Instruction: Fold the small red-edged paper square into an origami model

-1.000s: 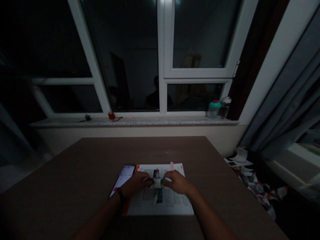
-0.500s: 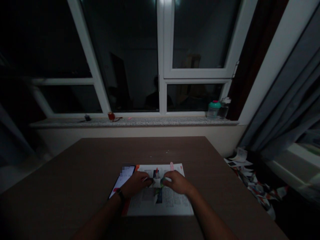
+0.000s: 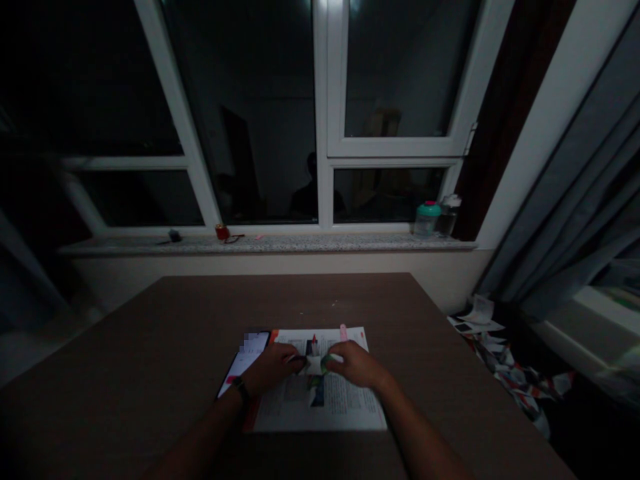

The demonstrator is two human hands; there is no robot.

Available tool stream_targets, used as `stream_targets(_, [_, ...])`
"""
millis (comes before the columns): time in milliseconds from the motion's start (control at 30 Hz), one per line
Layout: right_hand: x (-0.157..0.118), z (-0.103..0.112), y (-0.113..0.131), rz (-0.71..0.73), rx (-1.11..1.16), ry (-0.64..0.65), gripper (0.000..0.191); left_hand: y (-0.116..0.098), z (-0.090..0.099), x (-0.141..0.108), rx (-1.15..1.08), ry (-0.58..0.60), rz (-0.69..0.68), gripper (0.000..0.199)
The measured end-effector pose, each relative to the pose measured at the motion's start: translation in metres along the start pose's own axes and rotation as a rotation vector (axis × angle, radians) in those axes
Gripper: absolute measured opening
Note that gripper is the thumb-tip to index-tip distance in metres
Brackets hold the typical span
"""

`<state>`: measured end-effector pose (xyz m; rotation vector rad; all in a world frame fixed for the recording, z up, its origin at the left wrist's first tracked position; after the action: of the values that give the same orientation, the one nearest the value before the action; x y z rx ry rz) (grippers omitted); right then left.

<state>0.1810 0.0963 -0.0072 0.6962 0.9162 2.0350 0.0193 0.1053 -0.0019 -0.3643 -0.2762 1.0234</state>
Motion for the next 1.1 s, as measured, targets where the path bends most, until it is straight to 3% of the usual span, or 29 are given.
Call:
stream_targets(167, [0.001, 0.002, -0.001, -0.011, -0.037, -0.055, 0.020, -0.002, 0.000, -0.001, -0.007, -0.003, -0.006, 0.028])
stream_targets(300, [-0.003, 0.021, 0.016, 0.073, -0.094, -0.251, 0.014, 0.000, 0.001, -0.001, -0.087, -0.031, 0.004, 0.022])
stream_targets(533, [-0.009, 0.039, 0.031, 0.149, -0.191, -0.377, 0.020, 0.007, 0.005, -0.003, -0.276, -0.058, 0.059, 0.023])
stream_targets(667, [-0.011, 0.038, 0.034, 0.159, -0.224, -0.356, 0.014, 0.008, 0.009, -0.003, -0.388, -0.066, 0.051, 0.031])
stream_targets(767, [-0.012, 0.029, 0.039, 0.161, -0.236, -0.276, 0.017, 0.012, 0.015, -0.002, -0.275, -0.113, 0.062, 0.039])
stream_targets(900, [-0.012, 0.017, 0.043, 0.158, -0.226, -0.189, 0.023, 0.013, 0.014, -0.001, -0.204, -0.087, 0.072, 0.044])
stream_targets(1100, [-0.007, 0.016, 0.037, 0.169, -0.217, -0.231, 0.017, 0.007, 0.010, -0.002, -0.149, -0.055, 0.054, 0.039])
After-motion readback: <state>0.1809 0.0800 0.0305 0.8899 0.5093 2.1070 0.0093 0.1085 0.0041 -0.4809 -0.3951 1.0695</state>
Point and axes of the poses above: each hand's wrist, its own x-axis towards the middle knuckle, its own z-axis out of the back of the hand, y = z × x, the point moved 9 cm from there along x, towards the middle knuckle, and after that the axes turned 9 degrees about x, right-handed, at the moved point
